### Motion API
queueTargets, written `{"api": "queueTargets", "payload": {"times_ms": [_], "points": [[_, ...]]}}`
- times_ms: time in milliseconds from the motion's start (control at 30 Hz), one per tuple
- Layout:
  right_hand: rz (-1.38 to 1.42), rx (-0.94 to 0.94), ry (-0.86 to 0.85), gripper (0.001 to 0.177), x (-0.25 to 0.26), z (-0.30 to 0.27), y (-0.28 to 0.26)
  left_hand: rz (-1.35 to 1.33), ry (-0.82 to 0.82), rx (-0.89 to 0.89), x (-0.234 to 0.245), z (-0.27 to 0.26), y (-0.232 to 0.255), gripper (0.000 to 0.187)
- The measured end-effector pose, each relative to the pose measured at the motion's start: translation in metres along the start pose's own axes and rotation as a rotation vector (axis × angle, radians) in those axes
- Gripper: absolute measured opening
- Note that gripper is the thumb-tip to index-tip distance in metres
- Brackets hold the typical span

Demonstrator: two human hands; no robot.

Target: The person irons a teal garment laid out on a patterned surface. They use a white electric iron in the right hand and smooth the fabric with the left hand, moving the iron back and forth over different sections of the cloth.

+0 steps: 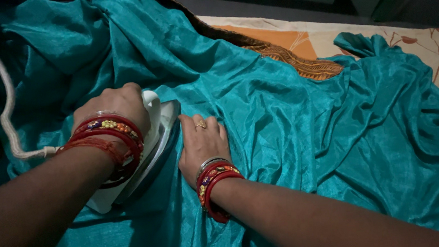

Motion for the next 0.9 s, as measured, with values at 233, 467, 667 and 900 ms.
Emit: {"api": "queueTargets", "payload": {"times_ms": [233,467,667,900], "points": [[0.015,-0.002,-0.016,0.055,0.001,-0.001,0.000,0.007,-0.005,0.003,0.002,-0.002,0.002,0.044],[0.055,-0.012,0.018,0.053,0.006,-0.003,-0.002,-0.004,0.016,-0.006,0.007,-0.006,0.004,0.038],[0.111,-0.033,-0.018,0.053,0.009,-0.005,0.001,0.012,-0.003,-0.003,0.008,-0.006,0.005,0.042],[0.102,0.020,-0.117,0.053,0.018,-0.013,0.001,-0.034,0.011,-0.026,0.006,-0.015,0.004,0.046]]}}
Point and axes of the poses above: each hand's wrist, its own z-axis towards the middle knuckle, its own x-axis out of the back of the hand, y = z × x, the point moved 6 cm from there along z, towards the middle knuckle, and after that the axes turned 13 degrees about -x, right-handed, at the moved point
